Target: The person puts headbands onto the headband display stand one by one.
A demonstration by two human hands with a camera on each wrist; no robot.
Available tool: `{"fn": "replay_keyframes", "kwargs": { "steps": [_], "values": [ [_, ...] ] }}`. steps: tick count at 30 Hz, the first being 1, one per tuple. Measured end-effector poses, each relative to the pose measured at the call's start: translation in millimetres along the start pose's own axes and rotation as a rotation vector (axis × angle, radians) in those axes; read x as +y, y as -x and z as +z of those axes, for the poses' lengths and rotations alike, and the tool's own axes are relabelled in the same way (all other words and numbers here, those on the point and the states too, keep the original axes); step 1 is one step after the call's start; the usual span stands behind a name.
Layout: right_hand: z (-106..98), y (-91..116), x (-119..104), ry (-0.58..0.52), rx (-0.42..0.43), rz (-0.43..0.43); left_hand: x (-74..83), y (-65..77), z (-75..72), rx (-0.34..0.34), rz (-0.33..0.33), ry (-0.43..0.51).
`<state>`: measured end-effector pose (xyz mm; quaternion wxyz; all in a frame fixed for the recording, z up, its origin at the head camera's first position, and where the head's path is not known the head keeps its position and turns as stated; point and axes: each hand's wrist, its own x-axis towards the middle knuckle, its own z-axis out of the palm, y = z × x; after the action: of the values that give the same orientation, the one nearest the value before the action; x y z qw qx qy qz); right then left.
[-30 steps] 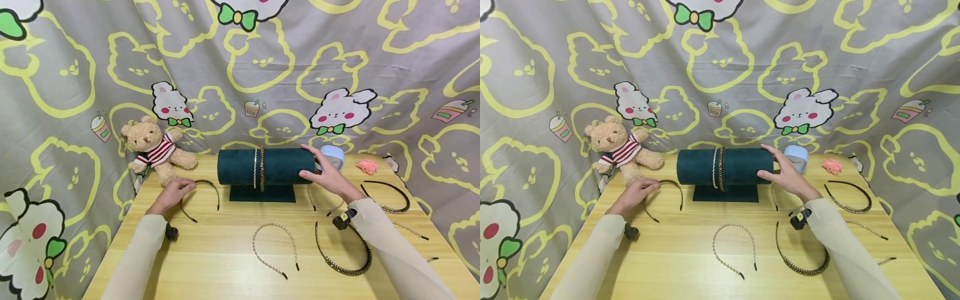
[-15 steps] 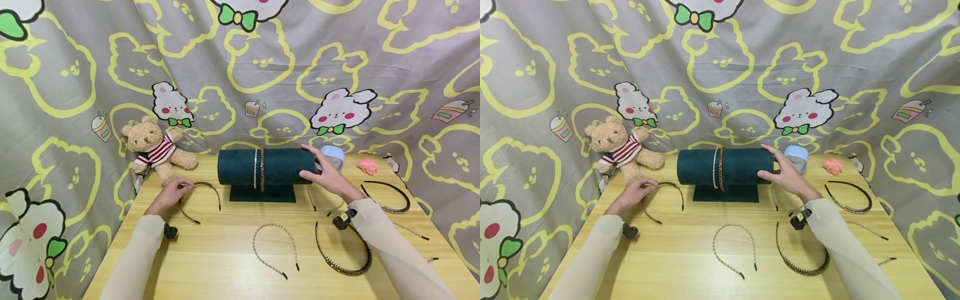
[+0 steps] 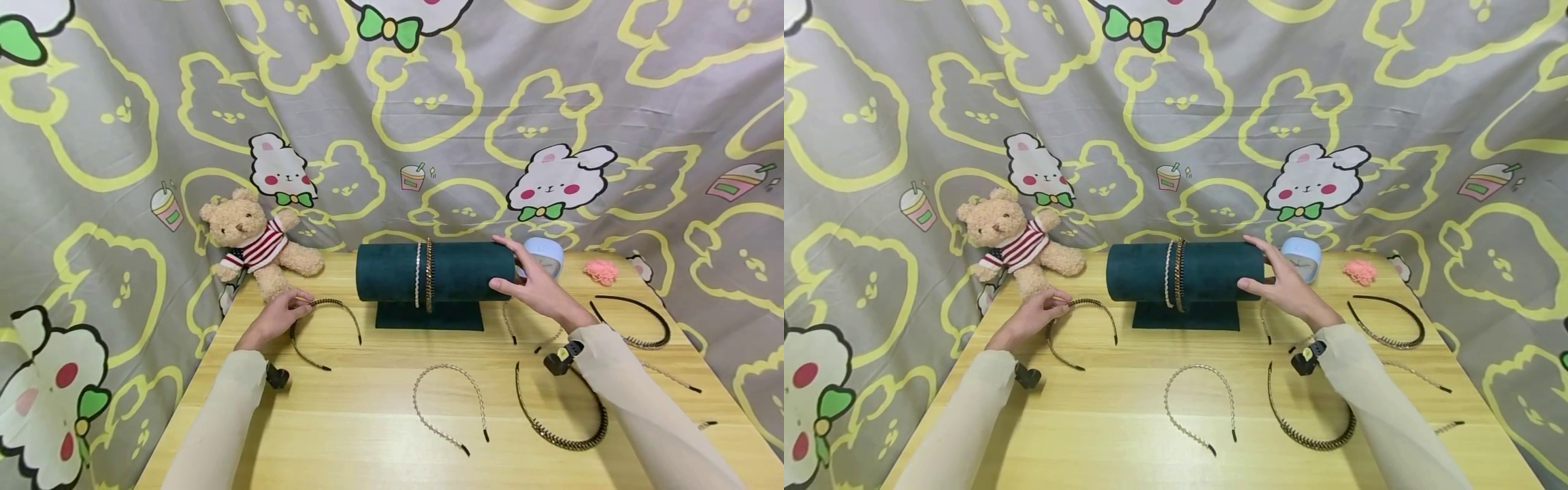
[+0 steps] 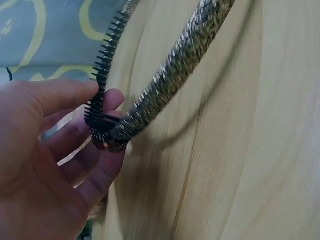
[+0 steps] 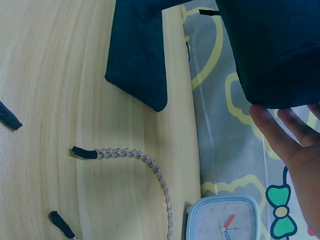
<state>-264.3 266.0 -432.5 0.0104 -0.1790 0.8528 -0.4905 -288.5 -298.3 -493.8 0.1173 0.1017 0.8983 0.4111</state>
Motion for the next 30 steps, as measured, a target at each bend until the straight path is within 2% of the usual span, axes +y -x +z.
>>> {"fn": "replay_keyframes", "kwargs": {
  "steps": [5, 10, 16, 24, 30],
  "values": [
    [-0.1, -0.1, -0.2, 0.005, -0.002, -0.001, -4.7, 2.7, -5.5, -0.052, 0.001, 0.035],
    [-0.2, -1.2, 0.2, 0.005, 0.002, -0.003, -6.8, 8.3, -11.7, -0.118, -0.038, 0.103],
    [-0.5, -1.6, 0.9, -0.001, 0.003, 0.000, -10.3, 13.6, -15.7, -0.154, -0.093, 0.184],
    [-0.6, -1.7, 0.5, -0.001, 0.003, 0.001, -21.8, 16.2, -17.7, -0.186, -0.109, 0.293],
    [-0.1, -1.7, 1.1, -0.001, 0.003, -0.002, -21.9, 19.9, -15.3, -0.206, -0.124, 0.350]
  ]
}}
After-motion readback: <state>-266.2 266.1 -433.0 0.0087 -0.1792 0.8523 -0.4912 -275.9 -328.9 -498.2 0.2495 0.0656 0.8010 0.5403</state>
